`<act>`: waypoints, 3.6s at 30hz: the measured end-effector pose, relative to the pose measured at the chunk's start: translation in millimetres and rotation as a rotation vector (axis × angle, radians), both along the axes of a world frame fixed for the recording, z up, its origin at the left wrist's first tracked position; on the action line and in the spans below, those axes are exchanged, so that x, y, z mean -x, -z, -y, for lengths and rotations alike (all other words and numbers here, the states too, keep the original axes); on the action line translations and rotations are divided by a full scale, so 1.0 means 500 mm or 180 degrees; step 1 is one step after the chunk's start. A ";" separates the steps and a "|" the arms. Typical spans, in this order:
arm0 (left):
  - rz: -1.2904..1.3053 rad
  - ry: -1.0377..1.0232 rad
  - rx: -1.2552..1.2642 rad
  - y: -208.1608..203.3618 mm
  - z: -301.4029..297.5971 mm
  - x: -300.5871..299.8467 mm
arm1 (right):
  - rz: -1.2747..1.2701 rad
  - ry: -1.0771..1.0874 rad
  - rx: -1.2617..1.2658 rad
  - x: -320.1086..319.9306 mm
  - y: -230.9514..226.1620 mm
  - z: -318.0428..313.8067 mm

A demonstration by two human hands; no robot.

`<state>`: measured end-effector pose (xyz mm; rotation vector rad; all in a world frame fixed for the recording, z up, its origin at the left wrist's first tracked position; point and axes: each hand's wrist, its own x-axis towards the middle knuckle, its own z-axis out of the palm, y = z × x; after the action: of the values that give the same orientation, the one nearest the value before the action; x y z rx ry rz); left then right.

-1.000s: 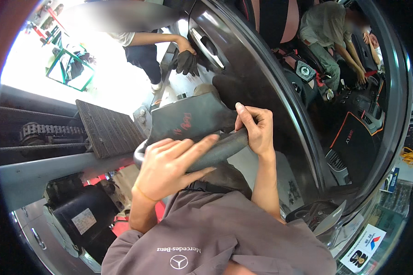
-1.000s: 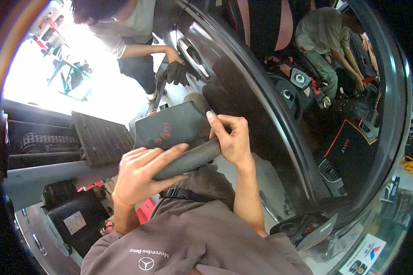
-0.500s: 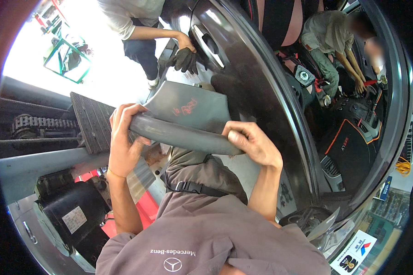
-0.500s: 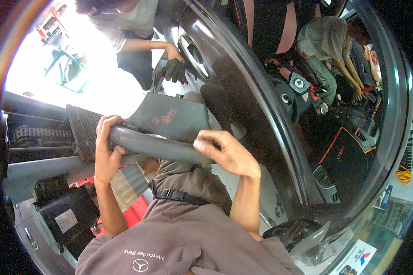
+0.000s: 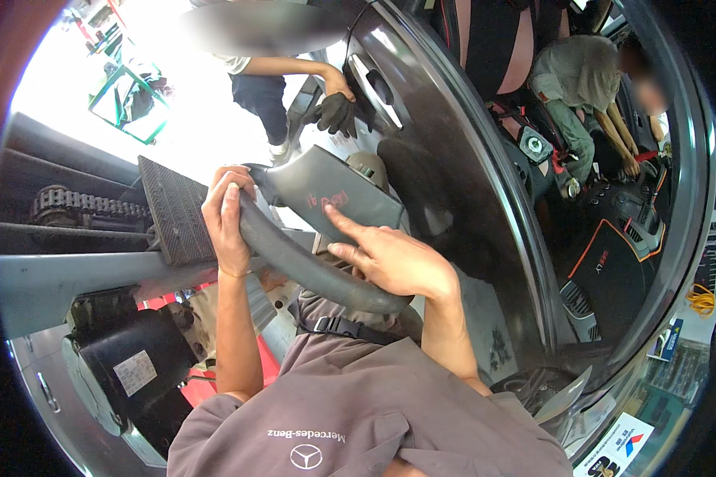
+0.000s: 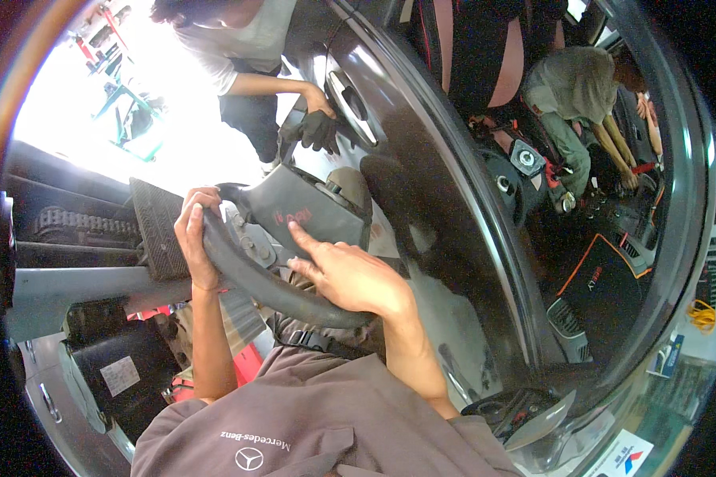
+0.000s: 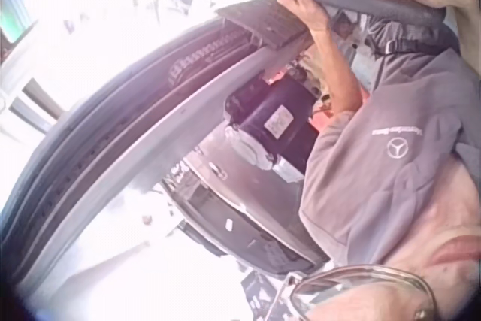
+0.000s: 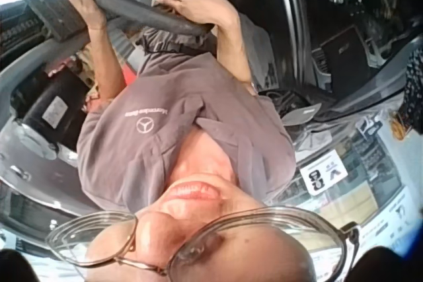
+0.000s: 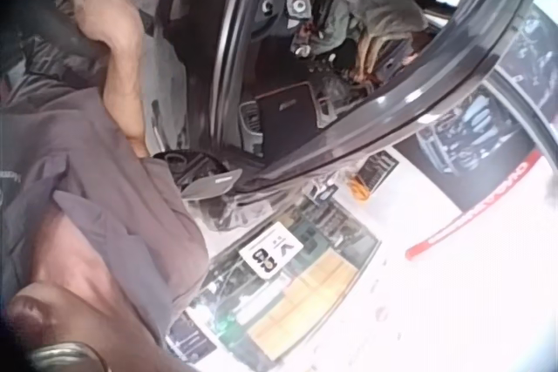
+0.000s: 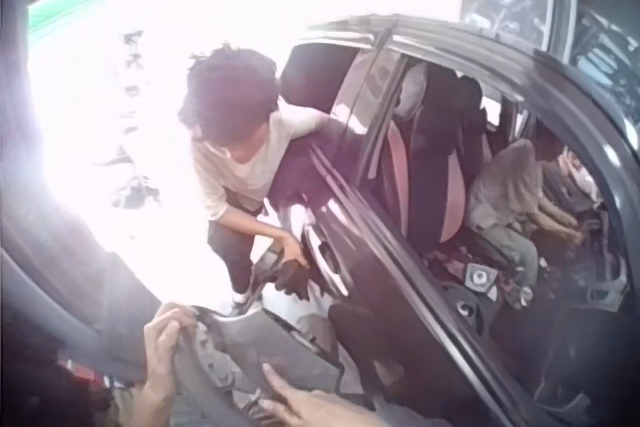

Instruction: The person removes a car steering wheel by first detaching the airbag module, then unscrewing the central nut, and finally pulling the wheel off the steering column. The removed components are placed on a nearby tool cart.

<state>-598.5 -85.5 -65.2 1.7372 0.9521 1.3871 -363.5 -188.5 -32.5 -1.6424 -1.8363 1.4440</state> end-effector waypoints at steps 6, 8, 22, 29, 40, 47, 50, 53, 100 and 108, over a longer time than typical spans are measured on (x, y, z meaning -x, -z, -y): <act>0.0077 -0.0221 0.0031 0.000 -0.001 -0.009 | 0.0363 0.0403 -0.0037 -0.032 -0.048 -0.016; 0.0088 -0.0409 0.0137 0.000 0.004 -0.012 | -0.0083 0.0548 -0.0201 -0.043 -0.037 -0.021; -0.1274 -0.1246 0.0580 -0.008 0.056 0.023 | -0.0188 0.2164 -0.2661 -0.041 0.028 -0.047; -0.0958 -0.0705 0.1041 -0.034 0.074 -0.004 | -0.1158 0.2554 -0.1931 -0.044 0.157 -0.071; 0.0001 -0.0298 0.1767 -0.110 0.100 -0.061 | -0.1449 0.2551 -0.1572 -0.020 0.199 -0.072; 0.0262 0.0123 0.1649 -0.219 0.131 -0.048 | -0.1395 0.2721 -0.1582 -0.029 0.177 -0.079; 0.0347 0.0394 0.1811 -0.226 0.149 -0.055 | -0.1503 0.2977 -0.1733 -0.029 0.153 -0.075; 0.0483 0.0783 0.2117 -0.233 0.157 -0.057 | -0.1383 0.3105 -0.2100 -0.032 0.109 -0.069; -0.0179 -0.0022 0.1951 -0.109 0.144 -0.085 | -0.0177 0.2537 -0.0678 0.103 0.449 -0.032; -0.0494 -0.0088 0.1744 -0.116 0.143 -0.079 | -0.0326 0.2585 -0.0652 0.098 0.432 -0.010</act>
<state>-559.2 -156.9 -7.3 1.4243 1.3009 0.8972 -412.6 -183.3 -248.6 -1.8363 -1.0022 0.9181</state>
